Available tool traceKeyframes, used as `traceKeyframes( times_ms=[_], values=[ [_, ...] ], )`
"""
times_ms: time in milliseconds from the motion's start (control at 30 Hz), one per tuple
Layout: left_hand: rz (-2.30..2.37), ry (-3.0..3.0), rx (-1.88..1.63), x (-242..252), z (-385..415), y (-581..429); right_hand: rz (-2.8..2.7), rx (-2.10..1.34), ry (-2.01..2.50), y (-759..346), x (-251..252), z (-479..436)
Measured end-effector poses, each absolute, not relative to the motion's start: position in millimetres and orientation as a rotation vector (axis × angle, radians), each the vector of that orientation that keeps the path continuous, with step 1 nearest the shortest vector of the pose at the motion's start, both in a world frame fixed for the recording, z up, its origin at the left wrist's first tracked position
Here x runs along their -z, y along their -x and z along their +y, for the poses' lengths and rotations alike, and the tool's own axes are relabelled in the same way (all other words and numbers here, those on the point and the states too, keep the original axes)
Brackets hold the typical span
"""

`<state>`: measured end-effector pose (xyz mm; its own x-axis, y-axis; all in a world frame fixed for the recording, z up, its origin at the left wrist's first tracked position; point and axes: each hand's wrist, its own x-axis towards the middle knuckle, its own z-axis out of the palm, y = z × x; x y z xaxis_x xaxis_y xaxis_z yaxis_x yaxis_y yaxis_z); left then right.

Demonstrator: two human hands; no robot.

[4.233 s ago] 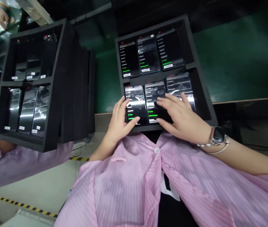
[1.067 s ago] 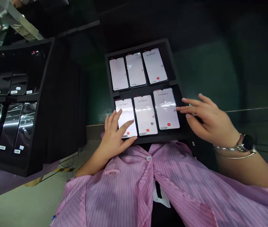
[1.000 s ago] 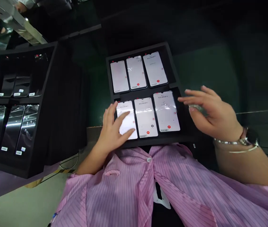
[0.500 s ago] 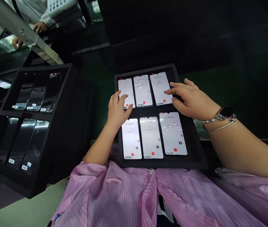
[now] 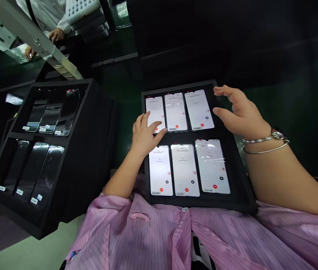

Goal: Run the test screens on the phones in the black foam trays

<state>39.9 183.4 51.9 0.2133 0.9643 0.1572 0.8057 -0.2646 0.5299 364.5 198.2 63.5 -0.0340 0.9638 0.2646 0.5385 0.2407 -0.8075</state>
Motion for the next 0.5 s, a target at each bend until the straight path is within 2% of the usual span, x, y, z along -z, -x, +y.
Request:
traceKeyframes(
  times_ms=[167,300,500],
  values=[
    [1.582,-1.486,-1.239,-20.8,212.3,-19.0,-0.969,-0.952,1.592,-374.0,-16.6,204.4],
    [1.489,-1.118,-1.29,2.0,235.9,-16.1,-0.866,-1.055,1.616,-372.0,1.5,210.3],
    [1.46,-0.997,-1.412,4.9,235.8,-21.3,-0.783,-1.175,1.653,-365.9,-10.9,216.6]
  ],
)
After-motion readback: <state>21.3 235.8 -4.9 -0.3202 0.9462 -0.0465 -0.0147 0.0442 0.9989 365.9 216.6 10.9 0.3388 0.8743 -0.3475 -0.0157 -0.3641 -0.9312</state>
